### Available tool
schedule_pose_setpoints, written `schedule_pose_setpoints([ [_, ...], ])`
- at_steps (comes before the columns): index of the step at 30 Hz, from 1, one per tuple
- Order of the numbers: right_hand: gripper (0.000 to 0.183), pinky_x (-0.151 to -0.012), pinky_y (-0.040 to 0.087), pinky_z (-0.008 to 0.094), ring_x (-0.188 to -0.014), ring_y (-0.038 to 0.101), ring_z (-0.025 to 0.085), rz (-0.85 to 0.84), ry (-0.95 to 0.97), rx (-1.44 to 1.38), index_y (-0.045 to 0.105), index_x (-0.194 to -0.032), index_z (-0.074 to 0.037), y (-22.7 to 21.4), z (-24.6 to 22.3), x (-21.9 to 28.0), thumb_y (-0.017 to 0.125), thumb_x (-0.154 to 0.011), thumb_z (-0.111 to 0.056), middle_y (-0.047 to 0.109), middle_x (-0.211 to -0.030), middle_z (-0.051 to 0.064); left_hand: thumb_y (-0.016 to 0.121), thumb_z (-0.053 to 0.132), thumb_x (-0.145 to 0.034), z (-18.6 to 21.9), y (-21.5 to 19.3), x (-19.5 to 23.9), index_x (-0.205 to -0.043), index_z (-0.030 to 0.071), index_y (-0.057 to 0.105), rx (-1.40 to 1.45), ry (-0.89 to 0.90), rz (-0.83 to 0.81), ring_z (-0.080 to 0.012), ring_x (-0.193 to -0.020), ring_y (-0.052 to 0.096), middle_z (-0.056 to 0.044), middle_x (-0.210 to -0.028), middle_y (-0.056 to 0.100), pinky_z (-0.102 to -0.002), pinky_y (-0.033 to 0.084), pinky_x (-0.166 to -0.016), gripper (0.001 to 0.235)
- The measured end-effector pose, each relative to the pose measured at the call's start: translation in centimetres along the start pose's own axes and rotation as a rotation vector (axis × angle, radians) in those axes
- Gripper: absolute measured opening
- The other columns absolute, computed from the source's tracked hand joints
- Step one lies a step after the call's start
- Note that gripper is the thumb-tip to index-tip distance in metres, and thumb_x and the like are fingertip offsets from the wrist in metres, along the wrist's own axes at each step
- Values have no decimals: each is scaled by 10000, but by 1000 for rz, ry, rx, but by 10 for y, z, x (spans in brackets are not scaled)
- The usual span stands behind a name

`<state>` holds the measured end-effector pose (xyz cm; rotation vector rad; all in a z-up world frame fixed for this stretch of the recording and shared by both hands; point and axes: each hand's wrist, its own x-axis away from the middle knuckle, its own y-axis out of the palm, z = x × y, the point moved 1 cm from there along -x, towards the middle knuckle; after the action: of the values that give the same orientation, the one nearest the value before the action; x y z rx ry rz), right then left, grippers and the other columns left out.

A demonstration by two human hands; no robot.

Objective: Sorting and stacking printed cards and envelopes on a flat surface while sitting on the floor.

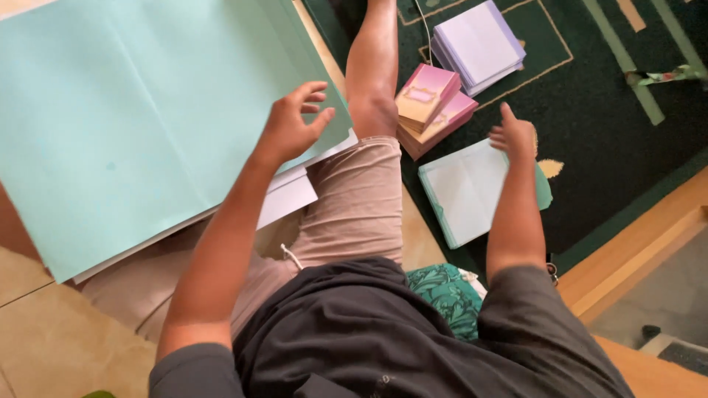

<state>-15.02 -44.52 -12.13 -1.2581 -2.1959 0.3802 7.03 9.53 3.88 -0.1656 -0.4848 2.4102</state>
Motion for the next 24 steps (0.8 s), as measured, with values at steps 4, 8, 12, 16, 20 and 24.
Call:
schedule_pose_setpoints([
  [4,913,-892,636,555,-1149,696,469,-28,145,-167,489,-1363,131,59,-2,-83,740,-933,-635,600,-1303,379,705,276,-981,-19,-7,8,-1393,179,584,-6,-108,35,-276,-1144,699,-103,-1262,704,-399,576,-898,440],
  [8,992,-738,625,641,-1083,726,461,83,262,-144,385,-1511,17,77,0,-142,837,-883,-605,537,-1394,371,718,185,-928,-26,-5,9,-1368,87,610,94,-131,27,-321,-1170,691,-174,-1272,701,-438,573,-928,464],
  [12,1183,-697,635,631,-1006,740,415,99,344,176,397,-1489,57,87,-7,-166,931,-762,-709,487,-1445,370,738,211,-913,-12,-9,19,-1369,113,616,127,-191,9,-261,-1191,689,-127,-1289,701,-393,577,-947,481],
  [16,1105,-1254,249,380,-1485,393,211,-169,373,1044,473,-1543,-91,112,-57,-137,404,-868,-963,448,-1602,77,712,218,-936,1,-20,22,-1379,98,599,138,-222,-56,-256,-1230,669,-113,-1313,682,-381,556,-976,473],
  [20,1172,-723,552,510,-938,627,296,-51,560,566,375,-1545,-40,91,20,-235,797,-779,-820,571,-1360,210,703,215,-942,6,-24,22,-1393,100,588,170,-255,-98,-241,-1255,651,-95,-1326,668,-374,539,-1003,479],
  [24,1228,-655,460,605,-934,592,421,-164,590,215,103,-1652,-78,82,37,-241,827,-880,-699,386,-1481,295,702,222,-942,10,-25,21,-1401,132,591,125,-228,-126,-217,-1286,621,-52,-1365,640,-374,513,-1026,480],
])
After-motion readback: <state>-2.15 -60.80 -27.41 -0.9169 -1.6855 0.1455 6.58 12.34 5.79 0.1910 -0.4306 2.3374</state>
